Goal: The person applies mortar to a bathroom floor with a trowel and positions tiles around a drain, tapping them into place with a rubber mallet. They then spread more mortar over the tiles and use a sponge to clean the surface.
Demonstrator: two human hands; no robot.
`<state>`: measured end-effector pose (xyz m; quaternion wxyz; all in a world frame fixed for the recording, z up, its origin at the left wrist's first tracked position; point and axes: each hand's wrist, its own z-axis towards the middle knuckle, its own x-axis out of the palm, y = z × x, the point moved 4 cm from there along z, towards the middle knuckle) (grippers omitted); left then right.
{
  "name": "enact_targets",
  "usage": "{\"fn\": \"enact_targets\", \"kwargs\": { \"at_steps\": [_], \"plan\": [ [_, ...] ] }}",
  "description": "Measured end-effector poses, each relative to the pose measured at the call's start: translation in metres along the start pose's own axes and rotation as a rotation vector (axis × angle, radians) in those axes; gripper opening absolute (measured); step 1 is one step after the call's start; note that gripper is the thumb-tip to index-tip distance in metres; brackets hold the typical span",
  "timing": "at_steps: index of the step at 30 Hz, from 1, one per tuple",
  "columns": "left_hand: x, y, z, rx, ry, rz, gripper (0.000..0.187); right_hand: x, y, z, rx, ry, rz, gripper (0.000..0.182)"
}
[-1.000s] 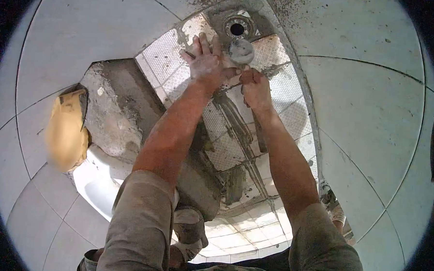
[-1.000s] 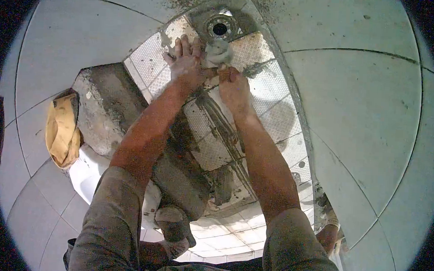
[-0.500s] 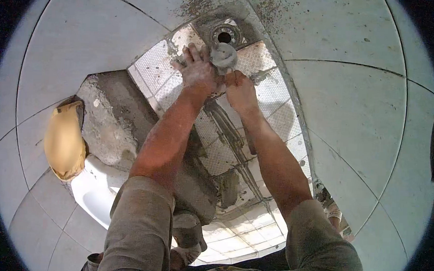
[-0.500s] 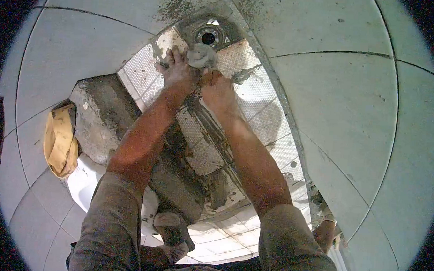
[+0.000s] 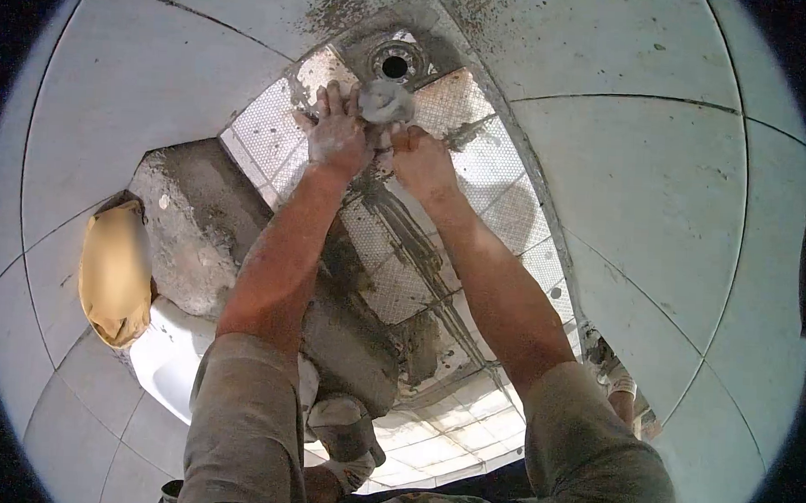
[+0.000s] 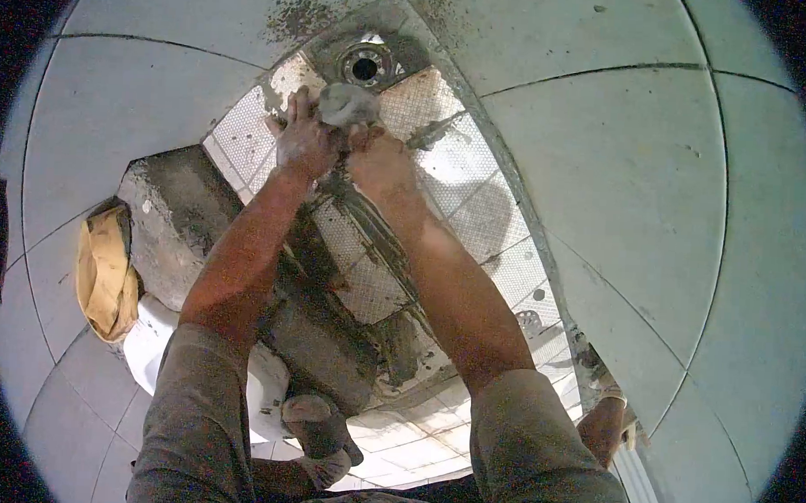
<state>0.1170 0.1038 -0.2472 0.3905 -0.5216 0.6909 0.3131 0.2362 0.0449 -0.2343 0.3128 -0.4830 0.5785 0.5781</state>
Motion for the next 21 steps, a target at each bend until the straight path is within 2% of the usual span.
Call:
{"fn": "enact_targets", "kwargs": {
  "at_steps": [2, 4, 6, 7, 9, 10, 12, 15, 18, 19, 21],
  "plan": [
    [0.006, 0.006, 0.004, -0.005, -0.011, 0.029, 0.077, 0.002, 0.0, 0.001, 0.03, -0.02, 0.066, 0.023],
    [0.013, 0.012, 0.007, 0.088, -0.074, 0.119, 0.072, -0.002, 0.001, -0.001, 0.06, -0.032, 0.137, 0.022],
    [0.015, 0.017, 0.003, 0.082, -0.066, 0.103, 0.071, -0.008, 0.011, -0.004, -0.109, -0.117, -0.023, 0.018],
    [0.011, 0.019, 0.001, 0.079, -0.062, 0.086, 0.069, -0.008, 0.014, -0.002, -0.113, -0.12, -0.016, 0.018],
    [0.008, 0.018, 0.003, 0.051, -0.063, 0.077, 0.069, -0.003, 0.013, 0.0, 0.031, -0.006, 0.062, 0.027],
    [0.007, 0.017, 0.002, 0.033, -0.063, 0.062, 0.069, -0.002, 0.013, 0.001, 0.032, -0.002, 0.063, 0.027],
    [0.007, 0.018, 0.002, 0.048, -0.041, 0.068, 0.068, -0.001, 0.006, 0.008, 0.265, 0.094, 0.356, 0.034],
    [0.013, 0.021, 0.0, 0.086, -0.032, 0.179, 0.065, -0.014, 0.016, 0.009, 0.271, 0.106, 0.298, 0.029],
    [0.008, 0.023, 0.003, 0.109, -0.088, 0.187, 0.061, 0.031, 0.0, 0.014, 0.211, 0.129, 0.223, 0.031],
    [0.014, 0.024, 0.006, 0.106, -0.111, 0.187, 0.059, 0.014, 0.008, 0.017, 0.21, 0.125, 0.222, 0.031],
    [0.014, 0.022, 0.003, 0.103, -0.125, 0.181, 0.057, -0.013, 0.014, 0.011, 0.481, 0.154, 0.358, 0.026]
  ]
}}
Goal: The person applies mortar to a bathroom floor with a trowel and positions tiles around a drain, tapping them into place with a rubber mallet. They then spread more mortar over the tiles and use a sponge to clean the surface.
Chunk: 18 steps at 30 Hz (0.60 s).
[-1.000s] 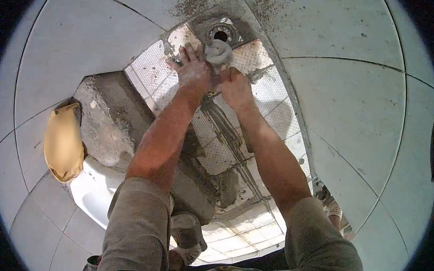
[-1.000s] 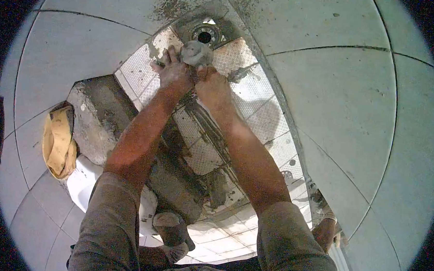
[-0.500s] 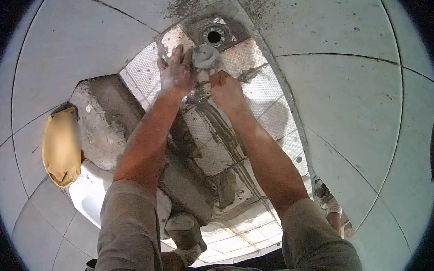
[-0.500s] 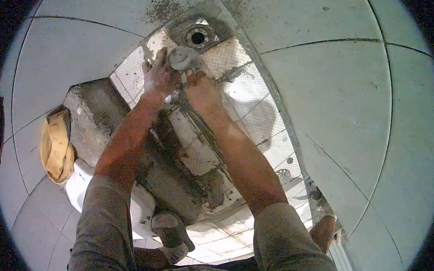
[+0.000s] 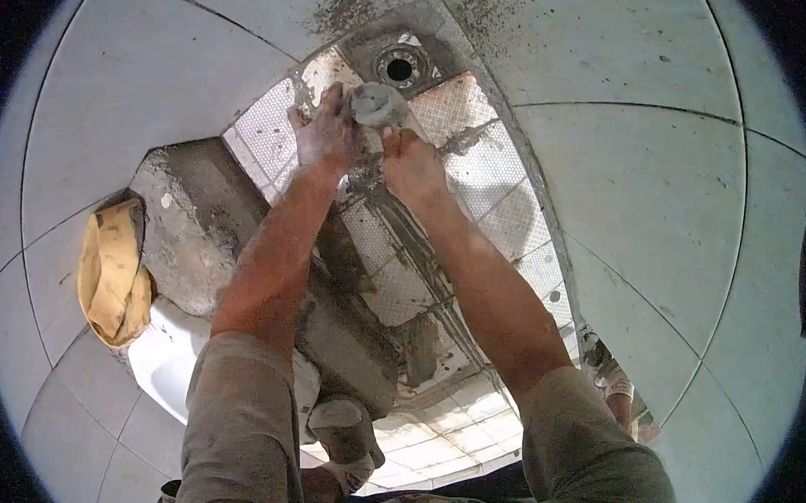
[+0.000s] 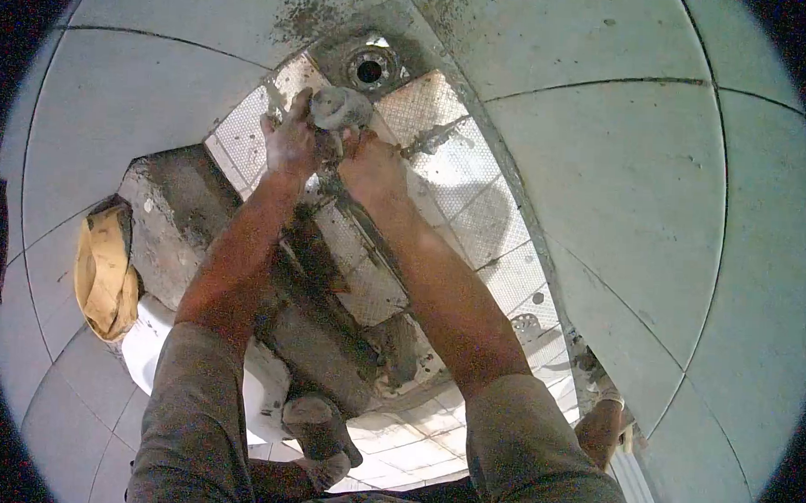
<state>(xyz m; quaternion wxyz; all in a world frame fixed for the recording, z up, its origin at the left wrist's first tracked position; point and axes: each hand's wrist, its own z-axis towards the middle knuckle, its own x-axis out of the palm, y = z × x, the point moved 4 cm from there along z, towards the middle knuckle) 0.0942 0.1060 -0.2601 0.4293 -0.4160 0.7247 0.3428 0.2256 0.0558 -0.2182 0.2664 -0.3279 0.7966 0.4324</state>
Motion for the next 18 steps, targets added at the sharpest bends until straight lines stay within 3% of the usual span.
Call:
{"fn": "enact_targets", "kwargs": {
  "at_steps": [1, 2, 4, 10, 12, 14, 16, 18],
  "plan": [
    [-0.013, -0.002, -0.004, 0.013, 0.075, -0.005, 0.056, 0.01, -0.01, 0.0, 0.009, 0.004, -0.003, 0.026],
    [-0.023, -0.004, -0.003, 0.025, 0.136, -0.007, 0.055, 0.02, -0.015, 0.007, -0.133, 0.006, -0.11, 0.025],
    [-0.004, -0.001, 0.003, 0.012, 0.076, 0.036, 0.055, 0.024, -0.013, 0.01, -0.276, 0.007, -0.221, 0.026],
    [-0.015, -0.004, 0.0, 0.014, 0.117, 0.004, 0.065, 0.016, -0.013, -0.012, -0.364, -0.125, -0.205, 0.021],
    [-0.01, -0.01, -0.004, 0.021, 0.146, 0.017, 0.071, 0.007, -0.032, -0.05, -0.134, -0.051, 0.069, 0.023],
    [-0.003, -0.012, -0.003, -0.077, -0.038, -0.104, 0.092, -0.007, -0.051, -0.099, 0.058, -0.012, 0.126, 0.036],
    [-0.004, -0.014, -0.005, -0.072, -0.043, -0.136, 0.098, -0.005, -0.088, -0.143, 0.191, 0.03, 0.111, 0.035],
    [-0.003, -0.019, -0.01, -0.064, -0.043, -0.172, 0.104, 0.004, -0.136, -0.185, 0.185, -0.065, 0.06, 0.036]
  ]
}}
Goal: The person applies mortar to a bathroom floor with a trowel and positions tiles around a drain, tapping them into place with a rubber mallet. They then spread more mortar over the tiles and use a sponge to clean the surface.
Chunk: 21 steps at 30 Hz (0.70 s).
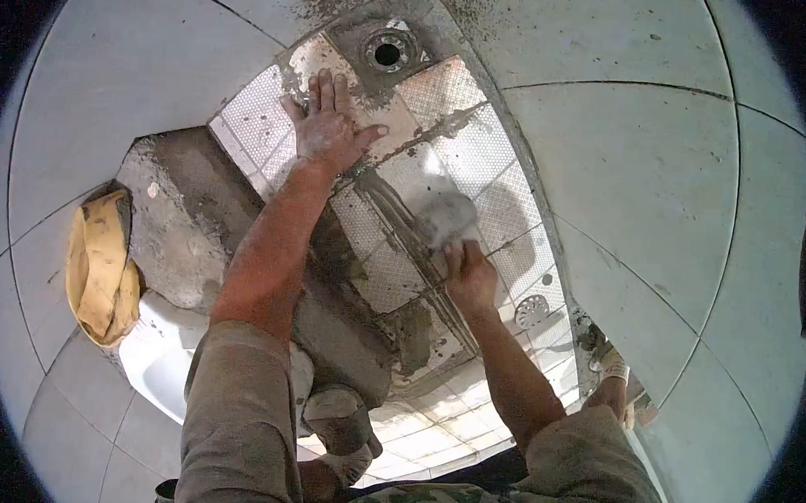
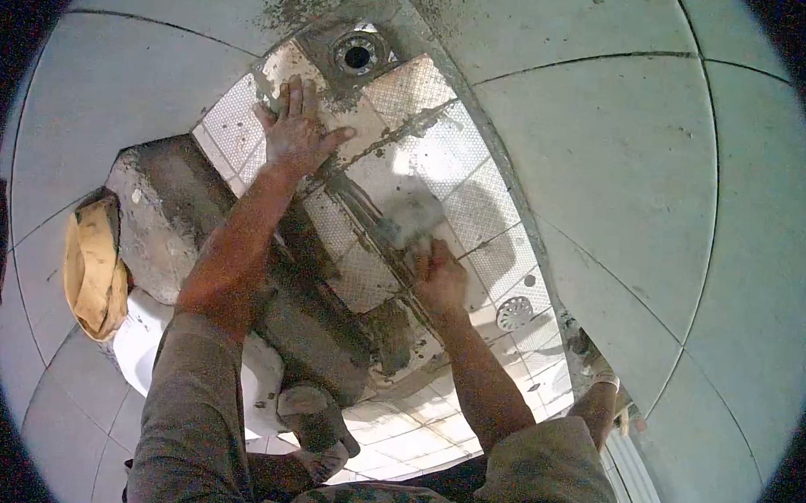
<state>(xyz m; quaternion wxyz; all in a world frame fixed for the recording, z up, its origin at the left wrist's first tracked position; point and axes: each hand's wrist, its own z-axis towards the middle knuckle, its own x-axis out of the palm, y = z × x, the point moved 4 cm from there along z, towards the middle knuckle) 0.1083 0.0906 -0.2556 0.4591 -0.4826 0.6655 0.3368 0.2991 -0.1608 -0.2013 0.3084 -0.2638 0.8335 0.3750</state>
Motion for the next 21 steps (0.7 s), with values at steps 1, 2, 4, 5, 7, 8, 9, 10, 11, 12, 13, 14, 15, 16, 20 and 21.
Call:
{"fn": "enact_targets", "kwargs": {
  "at_steps": [1, 2, 4, 5, 7, 8, 9, 10, 11, 12, 13, 14, 15, 16, 20, 21],
  "plan": [
    [0.0, -0.001, -0.002, 0.002, 0.016, -0.02, 0.111, -0.007, -0.012, -0.013, -0.014, -0.057, -0.068, 0.034],
    [0.0, -0.002, -0.003, 0.005, 0.03, -0.038, 0.117, -0.012, -0.021, -0.022, -0.029, -0.117, -0.133, 0.033],
    [-0.008, -0.004, -0.007, 0.008, 0.039, -0.075, 0.12, -0.01, -0.049, -0.031, -0.008, -0.117, -0.151, 0.032],
    [-0.009, -0.007, -0.01, 0.006, 0.052, -0.112, 0.122, -0.008, -0.063, -0.036, 0.012, -0.111, -0.17, 0.031],
    [-0.001, -0.008, -0.008, 0.004, 0.061, -0.113, 0.129, -0.015, -0.065, -0.034, -0.035, -0.175, -0.218, 0.029],
    [0.001, -0.006, -0.006, 0.001, 0.065, -0.11, 0.137, -0.017, -0.066, -0.028, -0.062, -0.075, -0.302, 0.029],
    [-0.004, -0.006, -0.005, -0.002, 0.058, -0.106, 0.137, -0.02, -0.065, -0.022, -0.087, 0.027, -0.387, 0.029],
    [-0.007, -0.008, -0.005, -0.019, 0.118, -0.083, 0.138, -0.034, -0.052, -0.015, -0.092, 0.025, -0.385, 0.029],
    [-0.01, -0.01, -0.006, -0.036, 0.179, -0.062, 0.139, -0.047, -0.045, -0.005, 0.024, 0.157, -0.447, 0.029],
    [-0.014, -0.012, -0.007, -0.039, 0.177, -0.062, 0.139, -0.061, -0.035, 0.006, 0.141, 0.289, -0.508, 0.029],
    [-0.016, -0.014, -0.009, -0.05, 0.197, -0.066, 0.139, -0.076, -0.023, 0.021, 0.169, 0.219, -0.532, 0.028],
    [-0.016, -0.015, -0.011, -0.062, 0.218, -0.068, 0.139, -0.083, -0.021, 0.04, 0.16, 0.126, -0.595, 0.028],
    [-0.015, -0.014, -0.012, -0.065, 0.217, -0.065, 0.139, -0.092, -0.011, 0.062, 0.086, 0.01, -0.584, 0.029],
    [-0.011, -0.015, -0.012, -0.058, 0.223, -0.055, 0.139, -0.101, 0.005, 0.084, 0.038, -0.069, -0.333, 0.028],
    [-0.013, -0.016, -0.012, -0.049, 0.197, -0.027, 0.139, -0.091, 0.05, 0.169, -0.258, -0.385, -0.32, 0.03],
    [-0.012, -0.014, -0.014, -0.049, 0.2, -0.016, 0.139, -0.089, 0.063, 0.183, -0.212, -0.31, -0.32, 0.03]
  ]
}}
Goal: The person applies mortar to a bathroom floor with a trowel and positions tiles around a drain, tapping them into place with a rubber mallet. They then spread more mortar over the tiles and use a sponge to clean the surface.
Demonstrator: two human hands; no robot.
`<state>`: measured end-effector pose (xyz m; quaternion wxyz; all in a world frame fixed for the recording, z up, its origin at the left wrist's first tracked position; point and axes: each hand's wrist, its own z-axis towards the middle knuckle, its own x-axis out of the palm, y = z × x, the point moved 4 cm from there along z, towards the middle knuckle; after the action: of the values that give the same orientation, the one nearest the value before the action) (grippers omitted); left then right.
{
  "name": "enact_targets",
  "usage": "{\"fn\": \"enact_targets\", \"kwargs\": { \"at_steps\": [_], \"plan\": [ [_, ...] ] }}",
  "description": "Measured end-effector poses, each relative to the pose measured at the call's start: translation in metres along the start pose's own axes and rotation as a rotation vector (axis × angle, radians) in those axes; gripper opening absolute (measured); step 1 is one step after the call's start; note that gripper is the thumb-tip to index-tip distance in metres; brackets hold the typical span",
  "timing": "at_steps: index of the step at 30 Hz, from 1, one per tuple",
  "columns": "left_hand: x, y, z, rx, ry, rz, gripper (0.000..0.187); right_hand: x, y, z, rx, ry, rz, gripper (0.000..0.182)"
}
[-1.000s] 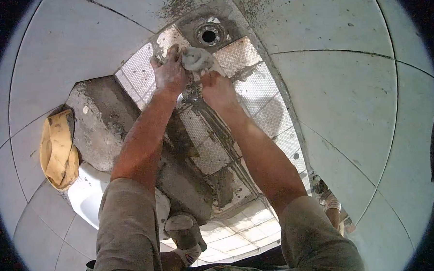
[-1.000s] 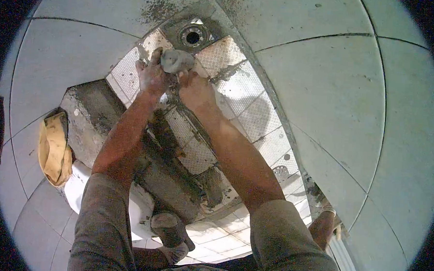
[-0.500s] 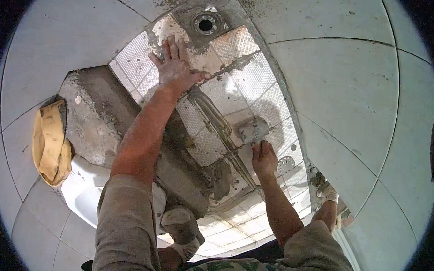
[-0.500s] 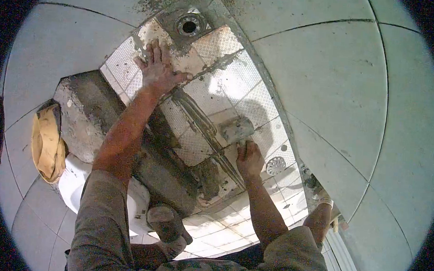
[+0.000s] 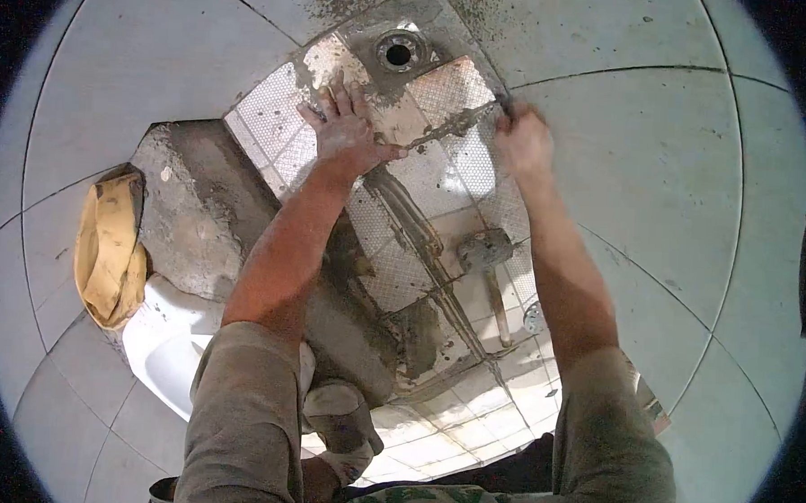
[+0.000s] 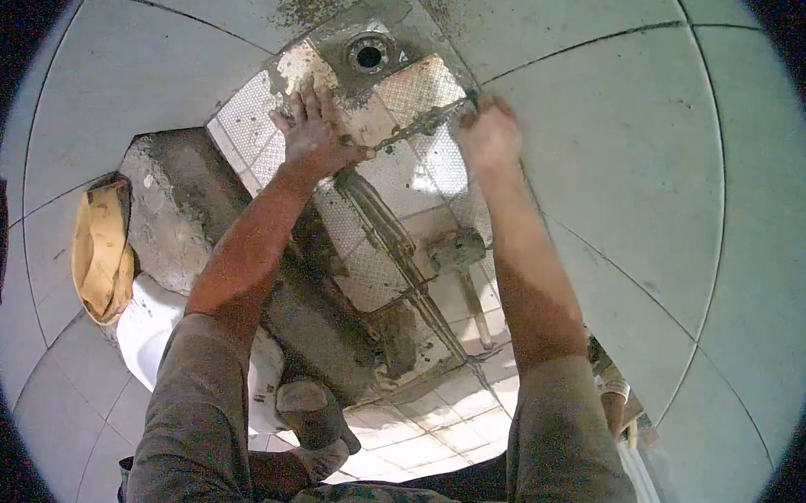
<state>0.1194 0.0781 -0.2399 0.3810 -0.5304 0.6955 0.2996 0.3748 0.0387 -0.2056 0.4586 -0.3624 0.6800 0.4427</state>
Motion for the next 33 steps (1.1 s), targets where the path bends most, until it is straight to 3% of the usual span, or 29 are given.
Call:
{"fn": "enact_targets", "kwargs": {
  "at_steps": [4, 16, 33],
  "plan": [
    [-0.001, -0.001, 0.0, 0.027, -0.025, -0.058, 0.139, 0.011, 0.026, 0.032, 0.109, 0.215, -0.055, 0.028],
    [0.0, 0.001, -0.003, 0.037, -0.08, -0.124, 0.133, 0.019, 0.044, 0.057, 0.265, 0.231, -0.114, 0.028],
    [0.006, 0.003, -0.003, 0.059, -0.164, -0.188, 0.132, 0.023, 0.043, 0.062, 0.235, 0.227, -0.178, 0.035]
  ]
}}
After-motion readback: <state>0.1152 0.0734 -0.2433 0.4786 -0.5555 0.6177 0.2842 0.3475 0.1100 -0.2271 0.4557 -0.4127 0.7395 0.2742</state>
